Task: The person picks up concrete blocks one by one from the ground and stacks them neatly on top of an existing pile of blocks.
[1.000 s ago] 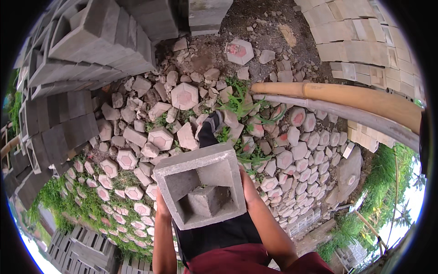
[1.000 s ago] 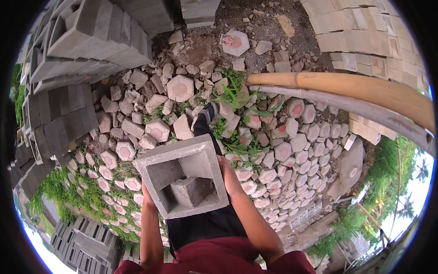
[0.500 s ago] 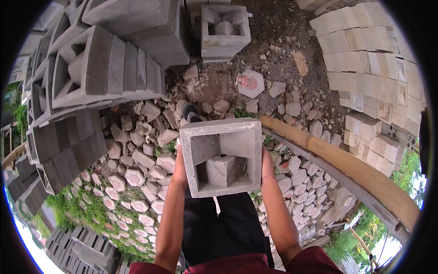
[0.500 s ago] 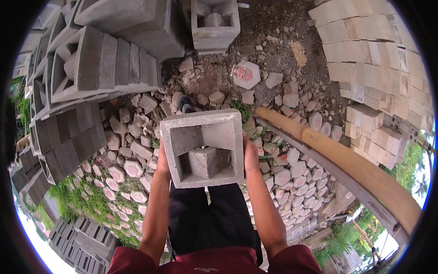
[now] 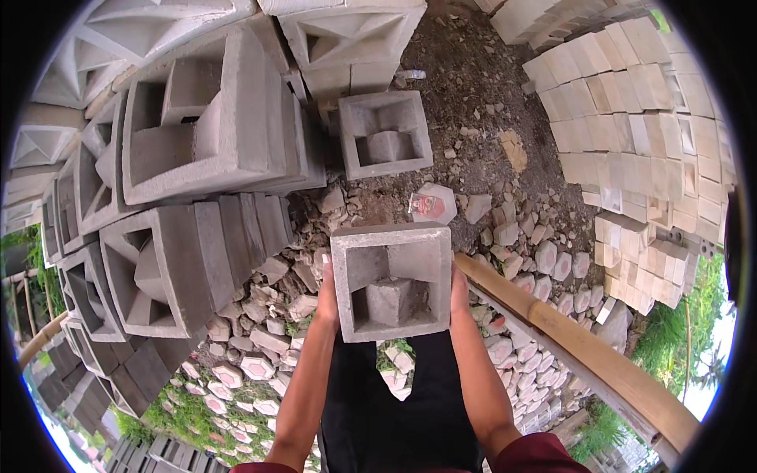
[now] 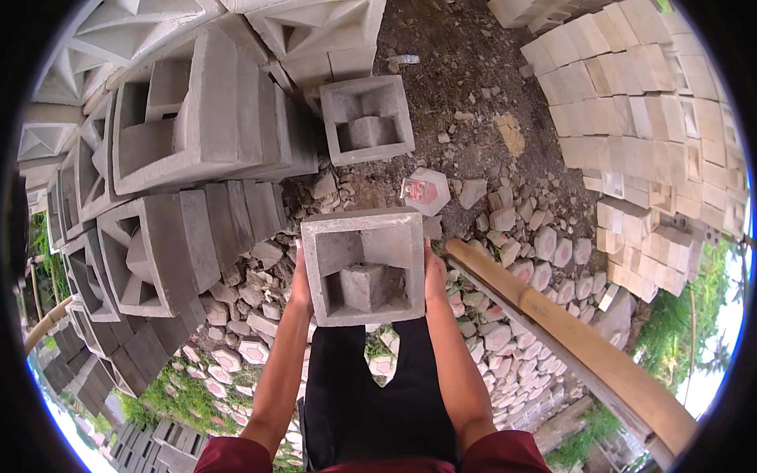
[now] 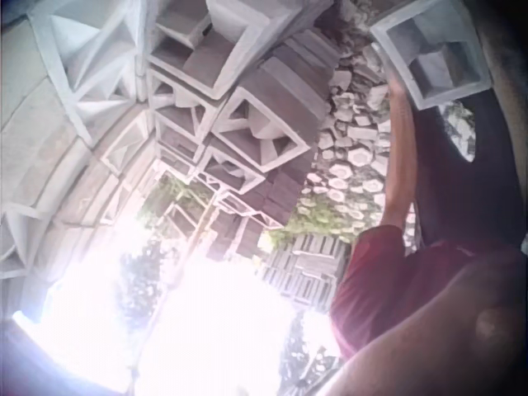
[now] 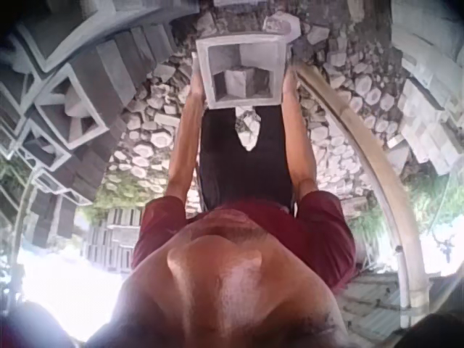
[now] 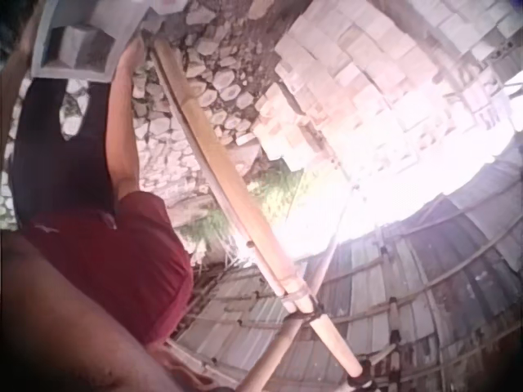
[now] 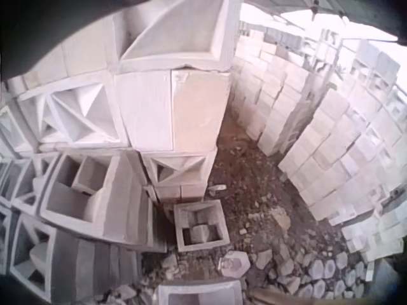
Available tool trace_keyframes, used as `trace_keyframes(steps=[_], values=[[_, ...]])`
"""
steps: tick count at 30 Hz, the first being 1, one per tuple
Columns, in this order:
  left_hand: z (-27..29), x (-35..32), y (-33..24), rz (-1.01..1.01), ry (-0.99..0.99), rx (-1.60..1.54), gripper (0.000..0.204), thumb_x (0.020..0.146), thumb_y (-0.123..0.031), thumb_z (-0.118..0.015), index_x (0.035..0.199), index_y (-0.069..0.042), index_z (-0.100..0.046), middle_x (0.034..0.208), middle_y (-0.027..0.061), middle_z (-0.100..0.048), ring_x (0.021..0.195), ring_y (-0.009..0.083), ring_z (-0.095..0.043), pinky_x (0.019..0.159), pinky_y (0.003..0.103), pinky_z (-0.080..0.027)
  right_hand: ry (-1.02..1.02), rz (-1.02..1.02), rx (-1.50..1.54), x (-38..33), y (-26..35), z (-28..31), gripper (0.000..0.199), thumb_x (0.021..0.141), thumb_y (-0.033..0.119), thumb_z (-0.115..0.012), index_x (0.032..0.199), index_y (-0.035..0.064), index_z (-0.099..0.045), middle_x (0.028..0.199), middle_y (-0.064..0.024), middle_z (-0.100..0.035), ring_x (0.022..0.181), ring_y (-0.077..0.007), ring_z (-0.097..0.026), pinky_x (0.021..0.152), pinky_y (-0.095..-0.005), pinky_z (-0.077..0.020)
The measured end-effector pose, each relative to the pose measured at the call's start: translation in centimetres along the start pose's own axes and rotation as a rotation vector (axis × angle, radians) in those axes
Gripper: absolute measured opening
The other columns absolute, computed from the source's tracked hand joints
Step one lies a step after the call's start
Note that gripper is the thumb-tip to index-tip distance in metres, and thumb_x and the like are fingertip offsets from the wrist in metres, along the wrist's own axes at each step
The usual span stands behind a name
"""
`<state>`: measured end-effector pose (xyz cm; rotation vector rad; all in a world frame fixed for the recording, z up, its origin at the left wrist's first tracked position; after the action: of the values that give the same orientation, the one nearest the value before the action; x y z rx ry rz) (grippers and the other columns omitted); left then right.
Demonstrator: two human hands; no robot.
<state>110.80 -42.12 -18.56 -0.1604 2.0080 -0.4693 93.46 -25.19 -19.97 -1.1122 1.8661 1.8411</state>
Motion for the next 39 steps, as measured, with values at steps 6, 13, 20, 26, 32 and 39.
trace_keyframes(steps=[6, 13, 20, 26, 32, 39], values=[[-3.2, 4.4, -5.6, -0.03, -0.004, -0.029, 0.094, 0.085, -0.075, -0.014, 0.142, -0.002, -0.027, 0.14, 0.0163, -0.039, 0.129, 0.0289, -0.037, 0.11, 0.039, -0.025, 0.064, -0.127, -0.19, 7.5, 3.3, -2.7, 0.051, 0.096, 0.044, -0.045, 0.116, 0.0002, -0.06, 0.102, -0.0007, -0.06, 0.092, -0.0093, -0.053, 0.082, -0.0232, -0.0403], [-4.0, 15.7, -7.8, -0.182, -0.023, -0.034, 0.1, 0.079, -0.08, -0.014, 0.147, -0.007, -0.01, 0.152, 0.012, -0.016, 0.139, 0.0277, -0.016, 0.113, 0.041, -0.012, 0.104, -0.28, -0.388, 17.8, 10.4, -8.3, 0.075, 0.088, 0.065, -0.039, 0.132, 0.0048, -0.048, 0.126, -0.0084, -0.052, 0.114, -0.0203, -0.048, 0.097, -0.0322, -0.0353], [-9.4, 19.3, -14.2, -0.253, 0.031, 0.05, 0.102, 0.078, -0.082, -0.013, 0.148, -0.007, -0.007, 0.153, 0.0105, -0.014, 0.14, 0.0256, -0.015, 0.113, 0.038, -0.011, 0.182, -0.269, -0.324, 24.0, 12.8, -11.3, 0.085, 0.082, 0.075, -0.035, 0.141, 0.0127, -0.037, 0.139, -0.0113, -0.041, 0.125, -0.027, -0.039, 0.102, -0.0411, -0.0317], [-8.8, 22.1, -15.7, -0.276, -0.064, 0.12, 0.106, 0.075, -0.085, -0.015, 0.148, -0.008, -0.01, 0.153, 0.0084, -0.016, 0.139, 0.0251, -0.017, 0.112, 0.038, -0.013, 0.139, -0.28, -0.354, 26.9, 12.1, -12.3, 0.087, 0.08, 0.077, -0.039, 0.136, 0.0107, -0.045, 0.133, -0.0126, -0.046, 0.12, -0.0273, -0.044, 0.099, -0.0406, -0.0342], [-9.6, 21.7, -15.9, -0.199, -0.064, 0.041, 0.105, 0.076, -0.085, -0.017, 0.147, -0.007, -0.019, 0.15, 0.0103, -0.023, 0.137, 0.0282, -0.022, 0.111, 0.038, -0.018, 0.052, -0.254, -0.505, 28.3, 11.6, -11.8, 0.087, 0.079, 0.078, -0.04, 0.128, 0.0072, -0.054, 0.13, -0.0133, -0.048, 0.118, -0.0258, -0.045, 0.099, -0.0375, -0.0347], [-5.1, 26.1, -15.2, -0.256, -0.094, 0.064, 0.102, 0.08, -0.081, -0.022, 0.145, -0.002, -0.022, 0.151, 0.0127, -0.018, 0.137, 0.0276, -0.022, 0.11, 0.036, -0.018, 0.061, -0.215, -0.496, 28.0, 11.7, -13.1, 0.088, 0.079, 0.076, -0.041, 0.128, 0.004, -0.054, 0.13, -0.0125, -0.049, 0.117, -0.0244, -0.046, 0.098, -0.0364, -0.0354]])
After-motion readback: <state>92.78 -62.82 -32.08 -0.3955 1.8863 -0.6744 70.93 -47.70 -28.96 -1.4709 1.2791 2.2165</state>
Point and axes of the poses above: each hand's wrist, its own x-axis towards the middle knuckle, its own z-axis out of the back of the hand, y = z × x, the point moved 3 cm from there along x, towards the middle knuckle
